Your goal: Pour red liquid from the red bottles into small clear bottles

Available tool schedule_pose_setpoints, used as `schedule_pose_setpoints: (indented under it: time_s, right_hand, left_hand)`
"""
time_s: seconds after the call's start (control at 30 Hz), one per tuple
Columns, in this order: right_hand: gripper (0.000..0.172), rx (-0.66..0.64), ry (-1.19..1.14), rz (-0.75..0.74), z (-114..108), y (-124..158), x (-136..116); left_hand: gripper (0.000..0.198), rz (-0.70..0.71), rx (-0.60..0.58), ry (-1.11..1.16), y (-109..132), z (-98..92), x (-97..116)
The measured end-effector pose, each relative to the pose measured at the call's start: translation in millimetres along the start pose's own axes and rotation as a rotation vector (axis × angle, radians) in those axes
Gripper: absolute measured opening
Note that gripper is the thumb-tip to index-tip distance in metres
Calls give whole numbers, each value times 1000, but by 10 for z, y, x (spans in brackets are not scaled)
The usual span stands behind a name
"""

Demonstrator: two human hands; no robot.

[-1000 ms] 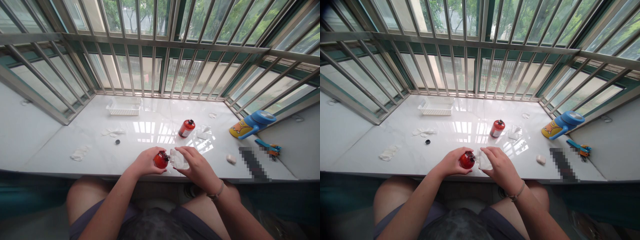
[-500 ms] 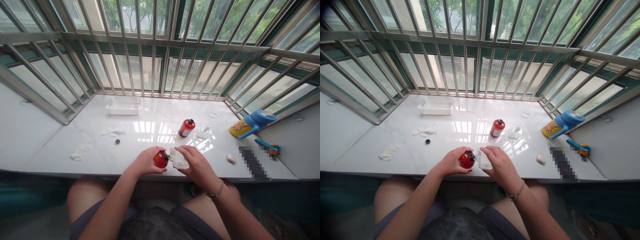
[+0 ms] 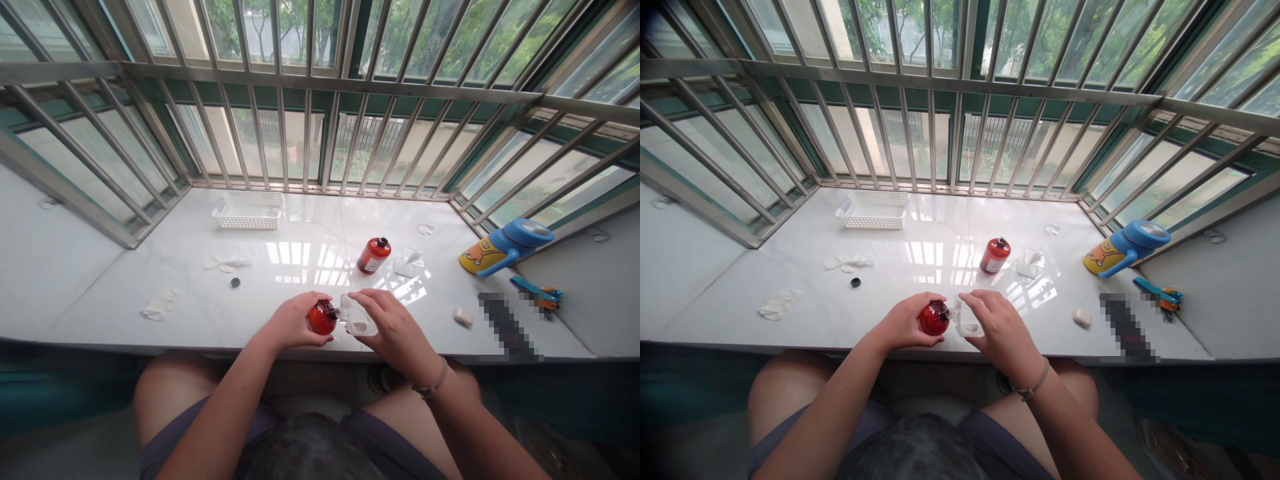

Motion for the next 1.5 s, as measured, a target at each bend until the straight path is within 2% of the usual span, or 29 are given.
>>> schedule_pose_setpoints:
  time_s: [1.5]
  right_hand:
    - [66,-5,19,-28,-53,-58,-7]
  left_hand:
    - [76,8,13,18,4,-12,-7]
Point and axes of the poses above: each hand's wrist, its own y-axis away from the middle knuckle, its own z-axis out of the palm, x = y × z, the point moved 1 cm from there along -y, towards the middle knuckle, and after that the axes turned 2 degrees about y, right-handed, at the moved point
